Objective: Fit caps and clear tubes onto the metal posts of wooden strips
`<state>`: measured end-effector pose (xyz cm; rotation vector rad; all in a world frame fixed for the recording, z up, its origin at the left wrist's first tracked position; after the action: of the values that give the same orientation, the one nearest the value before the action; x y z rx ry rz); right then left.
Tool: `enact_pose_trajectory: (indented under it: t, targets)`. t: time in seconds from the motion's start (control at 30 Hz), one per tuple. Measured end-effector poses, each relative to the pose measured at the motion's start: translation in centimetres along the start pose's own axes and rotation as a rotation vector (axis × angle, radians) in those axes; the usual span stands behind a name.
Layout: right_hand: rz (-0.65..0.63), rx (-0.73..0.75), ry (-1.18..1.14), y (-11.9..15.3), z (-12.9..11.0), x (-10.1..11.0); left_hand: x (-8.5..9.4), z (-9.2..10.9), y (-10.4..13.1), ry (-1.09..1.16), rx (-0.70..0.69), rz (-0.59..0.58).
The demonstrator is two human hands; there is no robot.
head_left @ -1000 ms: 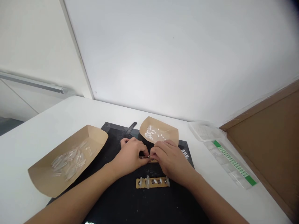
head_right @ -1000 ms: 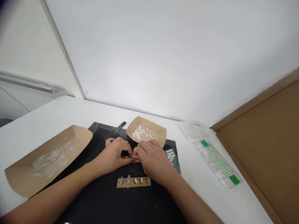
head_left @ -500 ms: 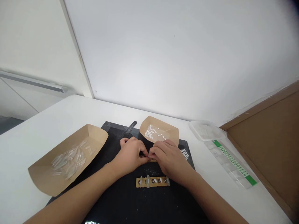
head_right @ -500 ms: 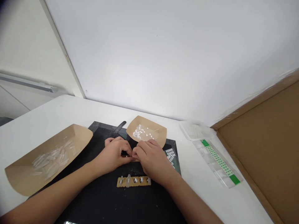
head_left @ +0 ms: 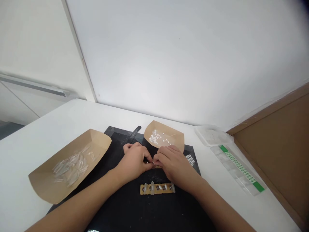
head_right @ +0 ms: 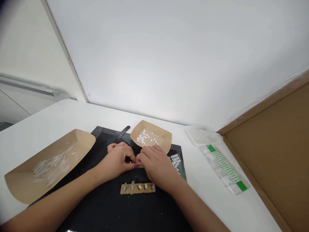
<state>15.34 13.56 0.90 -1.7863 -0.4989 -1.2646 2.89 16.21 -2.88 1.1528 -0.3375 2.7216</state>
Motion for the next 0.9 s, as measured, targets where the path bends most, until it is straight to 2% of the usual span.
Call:
enact_pose_trajectory:
  t: [0.23,0.5,0.73,0.9]
  targets:
    - [-0.031,0.011,0.020,-0.2,0.0,0.3,0.0,-0.1,0.0,-0.003,0.031,0.004]
    - [-0.004,0.059,-0.006,-0.7,-0.3,1.4,0.0,-0.2,0.0,0.007,0.039,0.014]
    - [-0.010,0.013,-0.098,-0.8,0.2,2.2,0.0,-0.1,0.1,0.007,0.041,0.019]
    - [0.045,-0.078,-0.152,-0.7,1.5,4.3,0.1,-0.1,0.1,0.012,0.038,0.021]
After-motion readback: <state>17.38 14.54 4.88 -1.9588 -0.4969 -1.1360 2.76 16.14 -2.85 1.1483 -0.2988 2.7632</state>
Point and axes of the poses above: each hand's wrist, its own y-axis away from the middle knuckle, its own x-axis out of the back of the hand, z = x × y, the point moved 8 cm from there along -y, towards the middle knuckle, and after that the axes turned 8 degrees about z, right-handed, at the moved point
